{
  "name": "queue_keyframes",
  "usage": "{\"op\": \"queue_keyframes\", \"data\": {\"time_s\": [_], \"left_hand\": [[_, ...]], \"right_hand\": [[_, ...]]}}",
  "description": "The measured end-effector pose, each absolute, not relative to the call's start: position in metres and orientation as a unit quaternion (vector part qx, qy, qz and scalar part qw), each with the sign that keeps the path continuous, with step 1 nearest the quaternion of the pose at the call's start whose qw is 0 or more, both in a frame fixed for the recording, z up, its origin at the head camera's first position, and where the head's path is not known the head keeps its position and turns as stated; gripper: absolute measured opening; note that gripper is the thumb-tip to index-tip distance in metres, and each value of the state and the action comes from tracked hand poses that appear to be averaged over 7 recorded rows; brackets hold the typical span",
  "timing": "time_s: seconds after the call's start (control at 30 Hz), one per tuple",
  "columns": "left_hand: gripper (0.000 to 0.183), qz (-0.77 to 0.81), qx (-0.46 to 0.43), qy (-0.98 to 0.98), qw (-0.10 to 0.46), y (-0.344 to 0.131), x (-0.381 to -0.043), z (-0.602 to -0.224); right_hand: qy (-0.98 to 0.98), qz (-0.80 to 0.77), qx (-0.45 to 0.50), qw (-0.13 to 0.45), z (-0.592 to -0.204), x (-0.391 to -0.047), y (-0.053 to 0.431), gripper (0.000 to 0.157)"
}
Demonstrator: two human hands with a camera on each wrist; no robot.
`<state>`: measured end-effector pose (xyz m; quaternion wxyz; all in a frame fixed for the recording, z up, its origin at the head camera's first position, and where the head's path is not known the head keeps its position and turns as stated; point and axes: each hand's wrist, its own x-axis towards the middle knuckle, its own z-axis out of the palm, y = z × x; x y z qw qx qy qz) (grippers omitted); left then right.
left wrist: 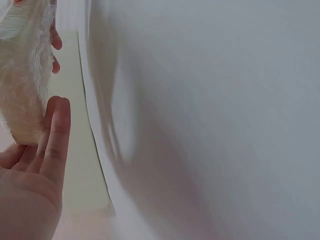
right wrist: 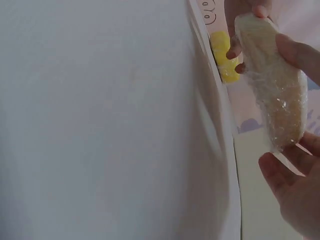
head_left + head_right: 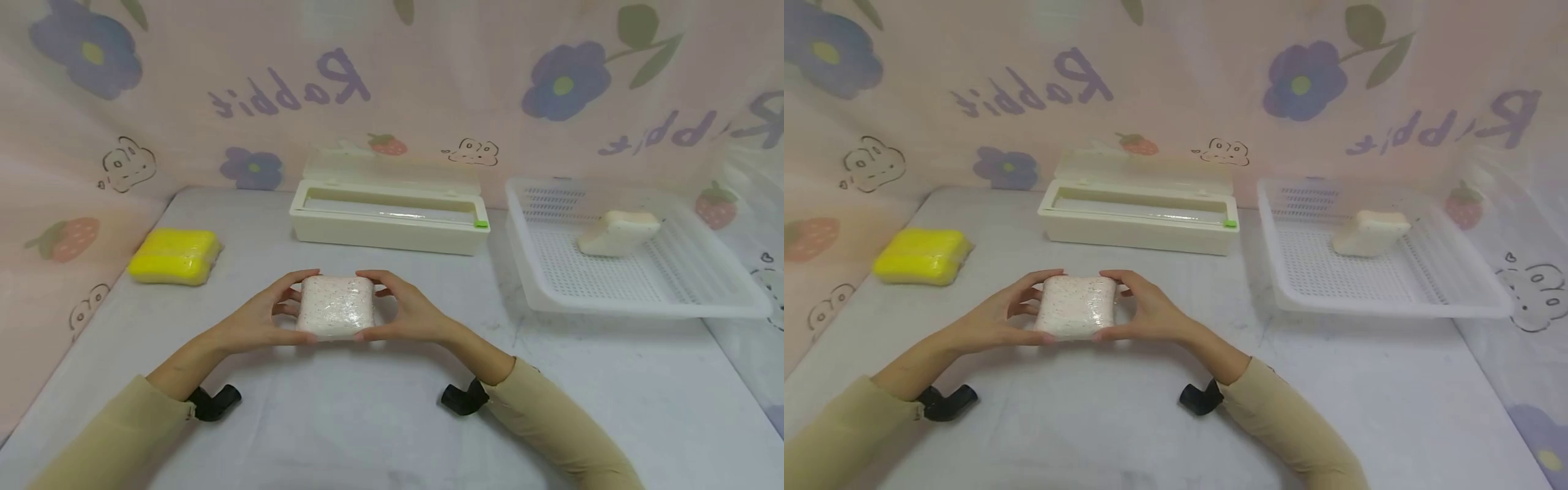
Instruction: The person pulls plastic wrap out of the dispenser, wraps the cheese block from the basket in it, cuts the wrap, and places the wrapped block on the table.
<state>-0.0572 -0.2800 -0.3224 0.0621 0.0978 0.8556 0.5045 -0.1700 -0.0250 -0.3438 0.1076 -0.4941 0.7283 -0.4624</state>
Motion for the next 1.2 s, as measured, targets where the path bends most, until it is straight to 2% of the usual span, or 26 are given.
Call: {"op": "queue_keyframes", "data": {"time_s": [0.27, 0.73, 0.9, 1.03, 1.2], "left_hand": [[0.093, 0.49, 0.072, 0.868, 0.041, -0.304, -0.04, -0.317], [0.09, 0.523, 0.008, 0.852, 0.005, -0.341, -0.013, -0.324], [0.088, 0.531, -0.022, 0.847, -0.009, -0.356, -0.004, -0.329], [0.074, 0.554, -0.018, 0.832, -0.038, -0.367, 0.003, -0.332], [0.066, 0.549, -0.01, 0.832, -0.08, -0.38, 0.013, -0.336]], "right_hand": [[0.74, -0.448, -0.481, 0.14, -0.337, -0.159, -0.061, 0.09], [0.743, -0.413, -0.481, 0.216, -0.337, -0.147, -0.112, 0.104], [0.752, -0.403, -0.483, 0.2, -0.338, -0.142, -0.13, 0.098], [0.758, -0.395, -0.489, 0.176, -0.339, -0.138, -0.144, 0.095], [0.758, -0.397, -0.487, 0.177, -0.339, -0.13, -0.161, 0.095]]}}
